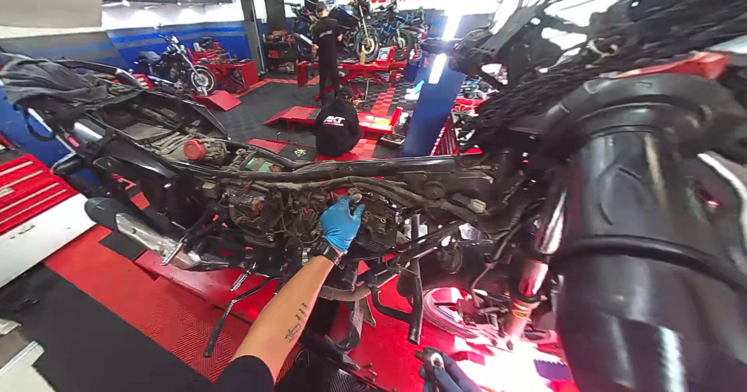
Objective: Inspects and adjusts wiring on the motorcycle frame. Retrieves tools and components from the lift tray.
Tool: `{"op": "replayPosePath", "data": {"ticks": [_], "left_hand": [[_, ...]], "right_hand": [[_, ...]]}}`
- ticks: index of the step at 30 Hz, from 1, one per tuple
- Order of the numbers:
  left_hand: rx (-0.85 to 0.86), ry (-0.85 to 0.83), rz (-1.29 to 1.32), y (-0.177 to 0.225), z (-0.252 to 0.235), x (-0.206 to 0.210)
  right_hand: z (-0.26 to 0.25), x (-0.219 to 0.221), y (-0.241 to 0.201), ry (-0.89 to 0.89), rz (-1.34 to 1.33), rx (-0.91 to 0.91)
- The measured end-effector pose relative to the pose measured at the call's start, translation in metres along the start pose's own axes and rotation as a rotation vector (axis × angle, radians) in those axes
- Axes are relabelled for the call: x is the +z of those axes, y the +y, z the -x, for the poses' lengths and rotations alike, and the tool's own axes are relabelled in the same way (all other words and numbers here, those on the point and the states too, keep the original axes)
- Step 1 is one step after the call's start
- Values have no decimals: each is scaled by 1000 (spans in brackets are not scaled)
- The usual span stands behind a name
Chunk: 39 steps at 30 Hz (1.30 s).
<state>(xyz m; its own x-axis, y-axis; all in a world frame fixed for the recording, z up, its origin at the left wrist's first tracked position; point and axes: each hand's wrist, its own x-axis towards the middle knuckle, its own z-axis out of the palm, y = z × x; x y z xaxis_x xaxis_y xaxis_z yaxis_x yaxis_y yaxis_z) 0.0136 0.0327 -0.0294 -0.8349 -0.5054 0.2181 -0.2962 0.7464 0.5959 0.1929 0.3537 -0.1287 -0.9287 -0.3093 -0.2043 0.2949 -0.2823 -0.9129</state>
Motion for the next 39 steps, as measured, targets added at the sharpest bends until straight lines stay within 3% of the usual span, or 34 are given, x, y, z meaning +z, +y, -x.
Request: {"op": "replayPosePath", "data": {"ticks": [5, 10, 15, 19, 28, 33, 39], "left_hand": [[91, -57, -102, 2, -7, -11], [118, -151, -152, 10, 1, -37], [189, -181, -187, 4, -2, -38], [240, -250, -186, 4, -11, -45], [286, -335, -141, -6, -28, -54], [379, -409, -137, -13, -31, -59], [423, -432, -131, -19, -34, -58]], "right_hand": [[-48, 14, -36, -34, 94, -106], [-110, 75, -96, -3, 185, -157], [-190, 85, -107, 8, 118, -187], [-199, 123, -123, 251, 59, -149], [-221, 142, -111, 432, 149, -150], [-224, 150, -117, 533, 25, -36], [-224, 133, -130, 355, 484, 9]]}}
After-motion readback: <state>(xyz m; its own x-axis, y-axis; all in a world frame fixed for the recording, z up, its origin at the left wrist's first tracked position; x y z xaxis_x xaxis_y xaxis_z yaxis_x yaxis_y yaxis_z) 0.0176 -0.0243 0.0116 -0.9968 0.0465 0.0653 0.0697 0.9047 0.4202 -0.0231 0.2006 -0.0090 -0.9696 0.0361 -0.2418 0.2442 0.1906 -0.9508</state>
